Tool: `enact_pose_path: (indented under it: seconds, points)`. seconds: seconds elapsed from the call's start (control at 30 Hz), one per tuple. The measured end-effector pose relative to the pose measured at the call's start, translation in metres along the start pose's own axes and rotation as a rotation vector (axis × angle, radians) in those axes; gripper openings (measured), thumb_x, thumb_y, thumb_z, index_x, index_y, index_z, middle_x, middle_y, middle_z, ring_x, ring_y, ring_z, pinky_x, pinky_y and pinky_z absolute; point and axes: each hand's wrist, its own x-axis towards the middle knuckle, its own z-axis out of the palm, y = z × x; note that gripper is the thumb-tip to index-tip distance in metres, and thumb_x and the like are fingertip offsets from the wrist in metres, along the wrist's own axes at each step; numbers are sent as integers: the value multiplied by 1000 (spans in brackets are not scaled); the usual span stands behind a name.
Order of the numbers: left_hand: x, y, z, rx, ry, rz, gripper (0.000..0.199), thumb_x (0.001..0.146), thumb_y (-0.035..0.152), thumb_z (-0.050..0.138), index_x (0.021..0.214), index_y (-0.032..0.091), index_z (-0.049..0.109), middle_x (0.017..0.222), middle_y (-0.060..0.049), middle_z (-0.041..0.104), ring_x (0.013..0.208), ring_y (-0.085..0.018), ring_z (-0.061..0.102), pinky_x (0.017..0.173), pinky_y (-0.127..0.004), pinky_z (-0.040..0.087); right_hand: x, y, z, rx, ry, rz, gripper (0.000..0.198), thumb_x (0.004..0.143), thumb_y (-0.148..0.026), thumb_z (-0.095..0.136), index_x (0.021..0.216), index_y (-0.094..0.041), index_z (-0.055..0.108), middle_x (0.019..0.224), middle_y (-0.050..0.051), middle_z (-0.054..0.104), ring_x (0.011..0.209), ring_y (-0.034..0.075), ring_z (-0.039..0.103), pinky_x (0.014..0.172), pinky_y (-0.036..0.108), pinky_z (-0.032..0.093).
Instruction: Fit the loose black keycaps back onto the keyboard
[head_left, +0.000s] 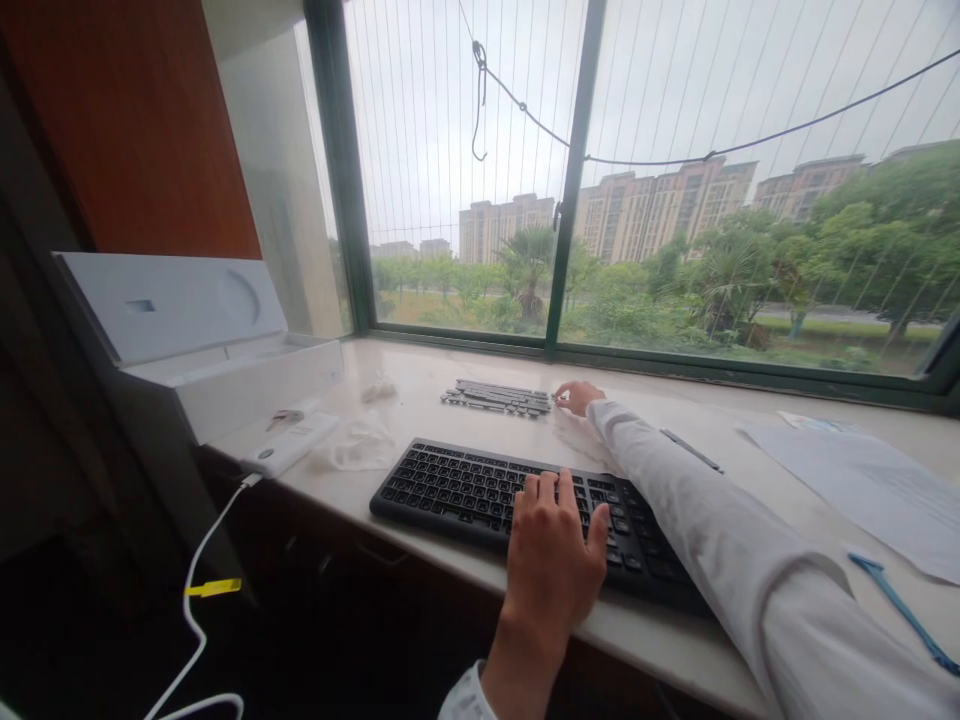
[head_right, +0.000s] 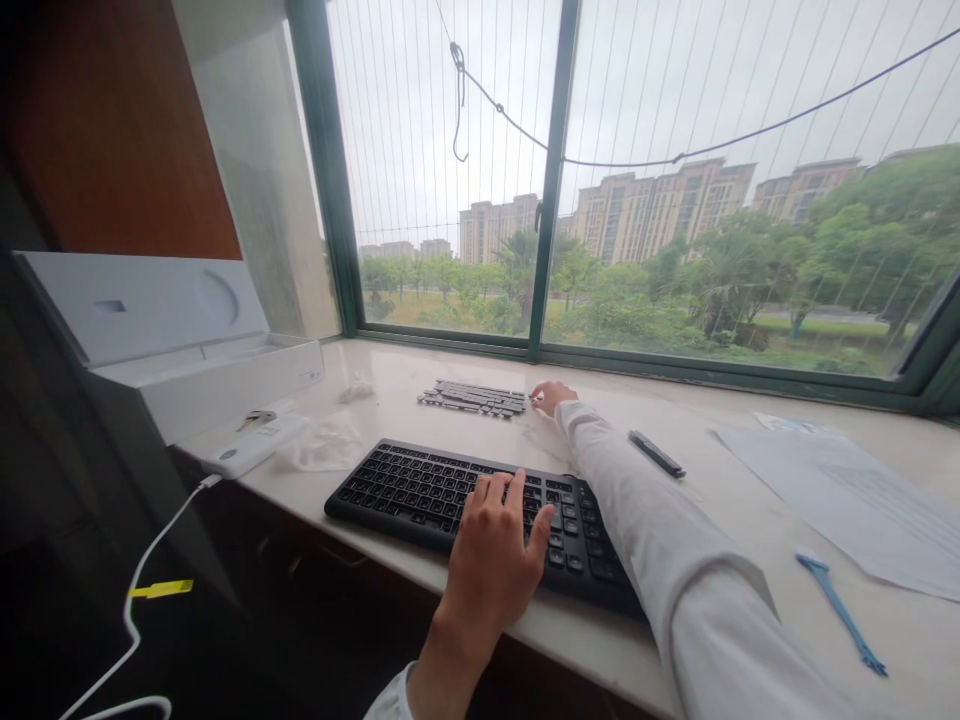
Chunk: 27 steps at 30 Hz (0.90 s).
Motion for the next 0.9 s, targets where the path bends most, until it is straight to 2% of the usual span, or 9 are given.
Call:
enact_pose_path:
  seconds: [0.27, 0.43, 0.57, 0.77, 0.9]
  points:
    - [-1, 0, 2, 30, 11, 8, 48, 96, 46, 36, 131, 16, 53, 118, -9, 60, 110, -25, 50, 97, -39, 42, -8, -2, -11, 65, 13, -59, 29, 75, -44, 71, 96, -24, 74, 99, 7, 72, 90, 22, 65, 77, 30, 48]
    - [-1, -1, 3, 65, 25, 15, 49, 96, 45, 37, 131, 15, 53, 117, -10, 61, 109, -26, 51, 96, -40, 43, -29, -7, -33, 163, 28, -212, 22, 77, -37, 70, 93, -22, 72, 96, 4, 73, 84, 17, 66, 79, 27, 48]
    - [-1, -1, 2, 68, 26, 22, 49, 96, 44, 36, 131, 14, 53, 117, -11, 61, 110, -26, 51, 96, -40, 43, -68, -13, -53, 228, 22, -356, 22, 78, -35, 68, 95, -21, 72, 90, 2, 74, 78, 16, 66, 77, 25, 48]
    - [-1, -2, 2, 81, 37, 37, 47, 97, 44, 36, 129, 14, 54, 115, -11, 61, 110, -26, 51, 96, -40, 42, -150, -20, -81, 278, 44, -550, 32, 76, -49, 69, 90, -20, 76, 75, 3, 72, 64, 15, 60, 66, 27, 45]
    - [-1, -2, 2, 92, 38, 52, 46, 97, 43, 36, 127, 14, 56, 115, -11, 61, 109, -25, 51, 95, -39, 42, -180, -17, -88, 443, 37, -529, 41, 69, -55, 74, 85, -17, 77, 74, 5, 71, 64, 15, 59, 64, 28, 45]
